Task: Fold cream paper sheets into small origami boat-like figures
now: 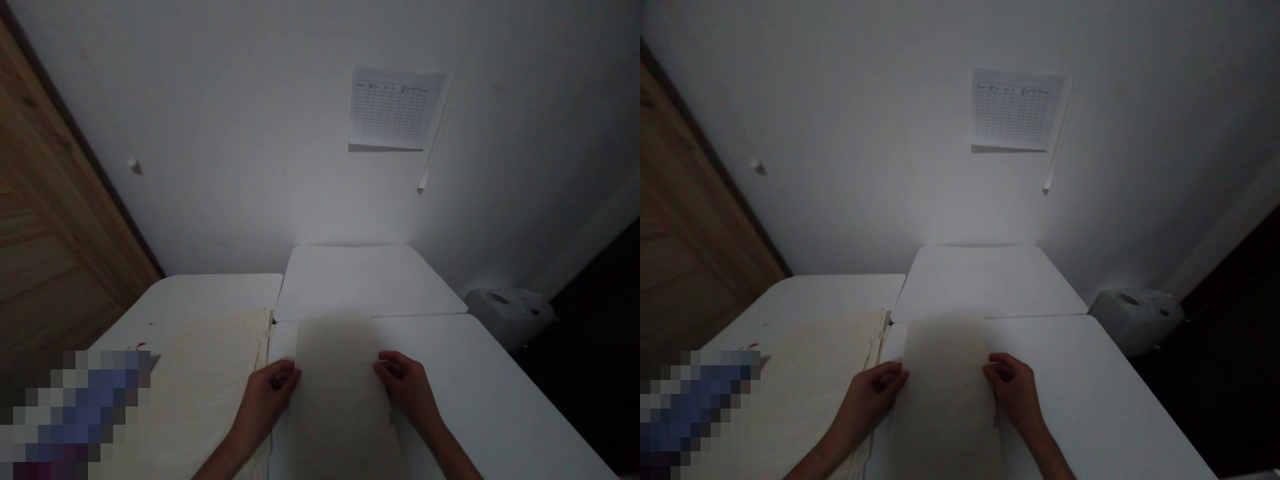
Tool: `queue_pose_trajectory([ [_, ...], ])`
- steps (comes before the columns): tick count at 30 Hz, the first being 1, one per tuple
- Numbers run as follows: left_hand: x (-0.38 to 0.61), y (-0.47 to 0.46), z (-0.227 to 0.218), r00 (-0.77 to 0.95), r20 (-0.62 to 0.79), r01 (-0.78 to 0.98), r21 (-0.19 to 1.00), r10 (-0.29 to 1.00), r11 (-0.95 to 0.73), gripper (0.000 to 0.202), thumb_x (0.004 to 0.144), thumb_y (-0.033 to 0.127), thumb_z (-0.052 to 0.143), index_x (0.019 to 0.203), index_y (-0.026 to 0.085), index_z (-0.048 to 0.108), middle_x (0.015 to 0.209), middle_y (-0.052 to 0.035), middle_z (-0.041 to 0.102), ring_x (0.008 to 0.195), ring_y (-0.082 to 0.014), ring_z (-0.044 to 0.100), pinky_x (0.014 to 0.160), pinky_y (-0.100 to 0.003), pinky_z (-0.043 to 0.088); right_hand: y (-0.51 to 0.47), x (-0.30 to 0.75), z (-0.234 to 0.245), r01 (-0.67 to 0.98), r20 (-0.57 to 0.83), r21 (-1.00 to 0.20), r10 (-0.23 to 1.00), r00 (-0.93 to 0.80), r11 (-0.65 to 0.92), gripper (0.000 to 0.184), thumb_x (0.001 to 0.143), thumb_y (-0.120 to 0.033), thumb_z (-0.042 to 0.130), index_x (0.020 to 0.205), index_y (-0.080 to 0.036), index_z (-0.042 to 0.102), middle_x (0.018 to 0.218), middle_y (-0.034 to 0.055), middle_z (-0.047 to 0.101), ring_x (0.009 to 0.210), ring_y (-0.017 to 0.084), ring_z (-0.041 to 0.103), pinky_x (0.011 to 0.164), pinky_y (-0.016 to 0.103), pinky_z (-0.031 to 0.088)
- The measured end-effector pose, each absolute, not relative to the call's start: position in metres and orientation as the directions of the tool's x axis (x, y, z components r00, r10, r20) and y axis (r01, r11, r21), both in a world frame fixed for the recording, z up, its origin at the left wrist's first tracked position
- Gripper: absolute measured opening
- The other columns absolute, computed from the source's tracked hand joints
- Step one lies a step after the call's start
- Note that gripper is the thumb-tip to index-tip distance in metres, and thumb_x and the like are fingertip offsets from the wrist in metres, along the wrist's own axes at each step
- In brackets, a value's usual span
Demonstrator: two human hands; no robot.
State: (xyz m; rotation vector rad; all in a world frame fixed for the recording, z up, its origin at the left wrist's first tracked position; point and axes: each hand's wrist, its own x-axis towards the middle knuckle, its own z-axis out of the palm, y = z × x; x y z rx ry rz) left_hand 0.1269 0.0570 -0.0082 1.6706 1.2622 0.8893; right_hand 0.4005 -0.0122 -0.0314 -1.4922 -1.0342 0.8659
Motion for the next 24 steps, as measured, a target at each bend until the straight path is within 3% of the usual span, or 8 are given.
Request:
queue_pose_trajectory([
  [4, 0.127, 0.058, -0.012, 0.237, 0.073, 0.399, 0.902, 0.969, -0.166, 0.025, 0.076, 0.04, 0.06, 0.09, 0.019, 0.062, 0.056, 0.0024, 0.064, 0.053, -0.0163, 0.059, 0.051, -0.023, 0.043, -0.011, 0.4, -0.033, 0.251, 0.048, -0.967, 0.934, 0.355, -0.046, 0.036, 0.072, -0.048, 0.069, 0.092, -0.018, 0.069, 0.079, 0.0073, 0.073, 0.072, 0.024, 0.069, 0.063, 0.031, 0.055],
  [8, 0.127, 0.059, -0.009, 0.276, 0.068, 0.397, 0.9, 0.959, -0.178, 0.019, 0.078, 0.037, 0.058, 0.075, 0.019, 0.061, 0.059, 0.0014, 0.064, 0.056, -0.0161, 0.061, 0.053, -0.023, 0.044, -0.009, 0.399, -0.032, 0.312, 0.096, -0.95, 0.928, 0.361, -0.023, 0.034, 0.073, -0.048, 0.068, 0.091, -0.018, 0.069, 0.08, 0.0075, 0.072, 0.07, 0.023, 0.069, 0.064, 0.031, 0.055],
  [14, 0.129, 0.071, -0.004, 0.276, -0.052, 0.327, 0.944, 0.96, -0.043, 0.02, 0.076, 0.038, 0.056, 0.07, 0.018, 0.057, 0.053, 0.0037, 0.058, 0.038, -0.0103, 0.048, 0.036, -0.018, 0.035, -0.003, 0.4, -0.032, 0.268, 0.1, -0.963, 0.928, 0.358, 0.0, 0.04, 0.072, -0.052, 0.069, 0.092, -0.017, 0.067, 0.084, 0.0088, 0.071, 0.068, 0.022, 0.068, 0.06, 0.029, 0.055],
  [24, 0.137, 0.086, -0.009, 0.224, -0.054, 0.28, 0.96, 0.973, -0.011, 0.022, 0.075, 0.04, 0.058, 0.071, 0.018, 0.056, 0.052, 0.0038, 0.056, 0.037, -0.01, 0.048, 0.036, -0.018, 0.036, 0.025, 0.397, -0.028, 0.214, 0.119, -0.976, 0.899, 0.421, 0.029, 0.042, 0.07, -0.049, 0.071, 0.096, -0.017, 0.063, 0.082, 0.0068, 0.069, 0.065, 0.02, 0.065, 0.057, 0.029, 0.052],
])
